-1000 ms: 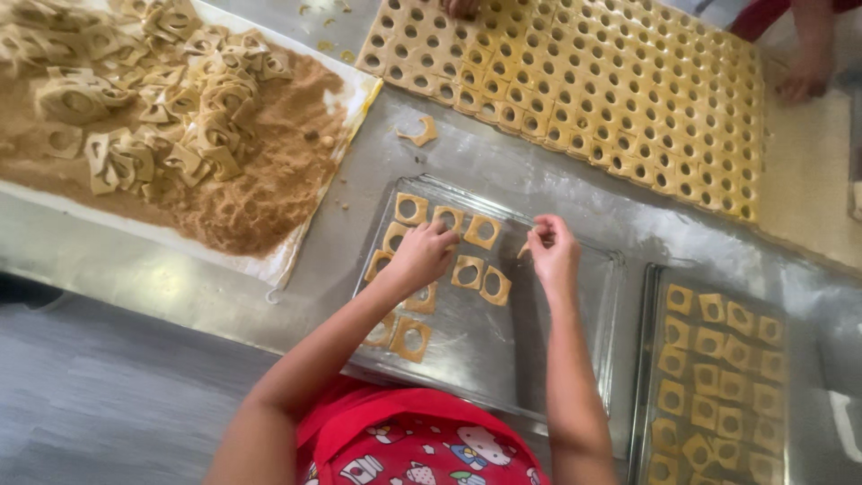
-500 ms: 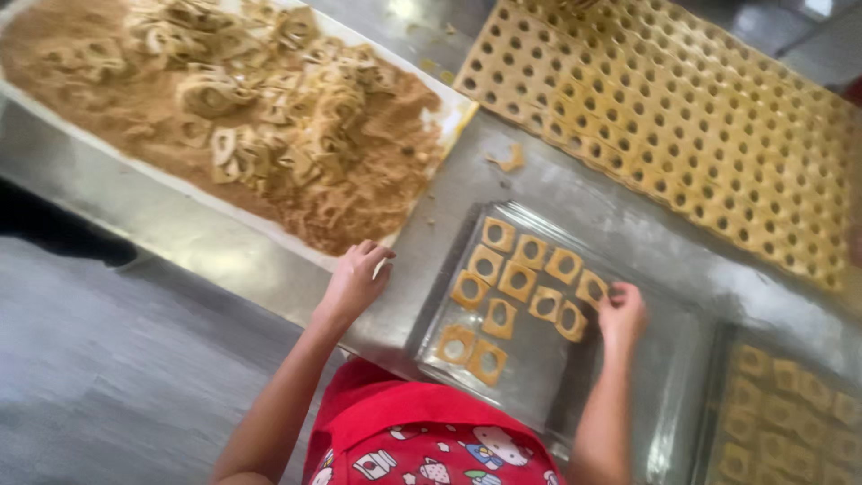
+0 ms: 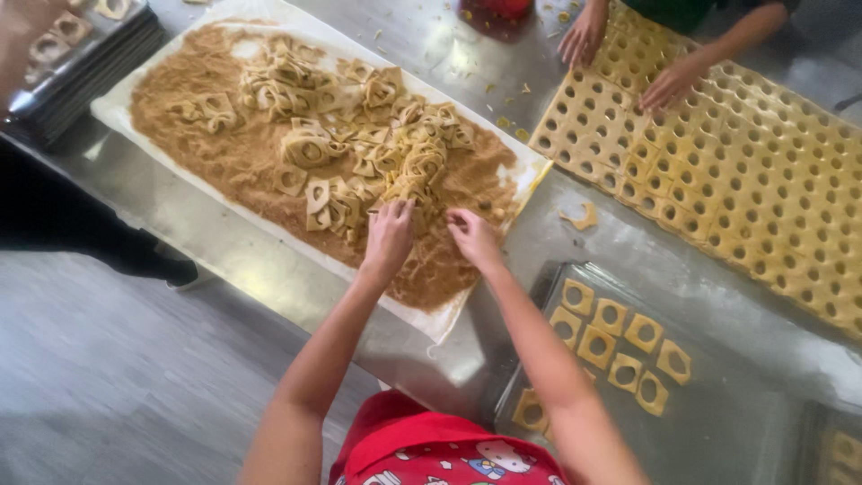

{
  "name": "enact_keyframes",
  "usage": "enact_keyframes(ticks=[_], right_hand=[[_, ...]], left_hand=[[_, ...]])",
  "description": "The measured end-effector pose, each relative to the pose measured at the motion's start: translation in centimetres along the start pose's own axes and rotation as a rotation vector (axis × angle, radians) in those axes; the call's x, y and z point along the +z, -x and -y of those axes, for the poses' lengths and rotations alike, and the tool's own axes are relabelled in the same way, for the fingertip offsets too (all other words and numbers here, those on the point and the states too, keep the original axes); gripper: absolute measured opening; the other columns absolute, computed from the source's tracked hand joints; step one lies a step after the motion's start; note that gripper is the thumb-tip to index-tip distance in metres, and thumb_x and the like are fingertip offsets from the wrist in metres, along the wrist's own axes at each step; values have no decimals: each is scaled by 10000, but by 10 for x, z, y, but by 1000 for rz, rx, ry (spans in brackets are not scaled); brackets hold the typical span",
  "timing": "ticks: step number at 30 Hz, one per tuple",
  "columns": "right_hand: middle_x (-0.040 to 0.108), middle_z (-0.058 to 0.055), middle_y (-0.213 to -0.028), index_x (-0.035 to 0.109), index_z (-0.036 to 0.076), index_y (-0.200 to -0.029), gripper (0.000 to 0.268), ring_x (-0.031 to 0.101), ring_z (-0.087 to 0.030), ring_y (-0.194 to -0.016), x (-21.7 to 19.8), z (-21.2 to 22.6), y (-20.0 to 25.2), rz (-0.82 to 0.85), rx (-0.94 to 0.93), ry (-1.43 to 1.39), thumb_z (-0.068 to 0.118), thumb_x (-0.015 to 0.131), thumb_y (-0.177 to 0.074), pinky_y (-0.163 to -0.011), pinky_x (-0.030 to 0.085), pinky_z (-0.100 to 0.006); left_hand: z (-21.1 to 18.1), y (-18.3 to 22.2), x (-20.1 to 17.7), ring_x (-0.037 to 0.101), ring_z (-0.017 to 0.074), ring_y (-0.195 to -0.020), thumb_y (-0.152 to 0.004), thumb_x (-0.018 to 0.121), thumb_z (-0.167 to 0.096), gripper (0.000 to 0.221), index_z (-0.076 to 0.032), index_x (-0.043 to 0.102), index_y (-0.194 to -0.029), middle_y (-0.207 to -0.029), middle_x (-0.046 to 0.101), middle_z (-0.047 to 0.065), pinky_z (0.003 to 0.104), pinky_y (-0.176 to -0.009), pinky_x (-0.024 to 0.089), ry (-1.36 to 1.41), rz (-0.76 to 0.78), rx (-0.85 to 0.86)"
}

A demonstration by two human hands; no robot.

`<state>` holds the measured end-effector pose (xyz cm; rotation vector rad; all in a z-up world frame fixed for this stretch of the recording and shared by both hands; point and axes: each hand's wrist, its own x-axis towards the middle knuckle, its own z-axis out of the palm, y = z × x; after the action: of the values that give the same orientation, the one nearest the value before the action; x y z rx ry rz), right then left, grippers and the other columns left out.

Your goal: The person picks up square-shaped dough pieces from a pile on a table and places them onto metal trays.

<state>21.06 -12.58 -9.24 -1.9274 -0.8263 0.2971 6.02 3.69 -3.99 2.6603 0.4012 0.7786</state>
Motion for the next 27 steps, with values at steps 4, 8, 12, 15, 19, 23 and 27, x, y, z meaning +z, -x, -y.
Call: enact_keyframes(ticks=[4, 8, 12, 15, 19, 23, 27], right_hand=[[719, -182, -1040, 696, -5, -1145, 360, 689, -334, -932, 54, 8, -36, -147, -77, 243, 155, 815, -846, -820, 561, -430], [709, -122, -909, 676, 44, -924, 190, 673, -294, -870, 53, 45, -42, -164, -103, 280, 139, 803, -820, -791, 554, -419], [693, -82, -904, 629, 92, -944, 156, 672, -224, -827, 23, 86, -42, -46, 84, 97, 132, 760, -867, -751, 591, -372], [708, -58, -949, 618, 125, -1027, 96, 699, -173, -822, -16, 100, -37, 11, 222, -33, 121, 683, -956, -732, 628, -347], [747, -59, -1029, 661, 135, -1101, 177, 737, -155, -914, -37, 82, -5, 162, 394, -117, 103, 629, -930, -802, 644, -326], [738, -96, -1111, 676, 88, -1190, 270, 708, -210, -991, -19, 43, 19, 286, 273, -43, 101, 699, -922, -851, 576, -338], [720, -102, -1139, 676, 80, -1210, 271, 700, -234, -1004, 15, 32, -2, 87, 131, 193, 133, 725, -949, -887, 548, -340]], left_hand=[[14, -8, 4, 607, 333, -1066, -866, 655, -76, 183, -82, 649, -1048, -1083, 638, 117, 482, -916, 466, -6, 89, 18], [31, -4, -2, 612, 319, -1071, -867, 681, -81, 148, -94, 623, -1002, -1060, 637, 98, 462, -920, 470, 169, 46, 40], [37, -3, -9, 613, 304, -1047, -904, 730, -119, 158, -97, 622, -1017, -1050, 638, 91, 460, -889, 462, 290, 90, 20], [33, -13, -7, 604, 313, -1029, -868, 751, -143, 230, -83, 630, -1054, -1047, 625, 110, 471, -867, 454, 242, 114, 37], [29, -15, -1, 596, 335, -1047, -783, 772, -142, 304, -91, 653, -1058, -1053, 625, 113, 474, -885, 456, 145, 131, -1], [31, -14, -1, 606, 320, -1060, -825, 754, -101, 253, -85, 651, -1056, -1068, 637, 107, 461, -912, 463, 181, 125, 59], [30, -12, -4, 629, 287, -1037, -908, 748, -125, 191, -86, 644, -1064, -1046, 656, 95, 472, -956, 464, 272, 115, 229]])
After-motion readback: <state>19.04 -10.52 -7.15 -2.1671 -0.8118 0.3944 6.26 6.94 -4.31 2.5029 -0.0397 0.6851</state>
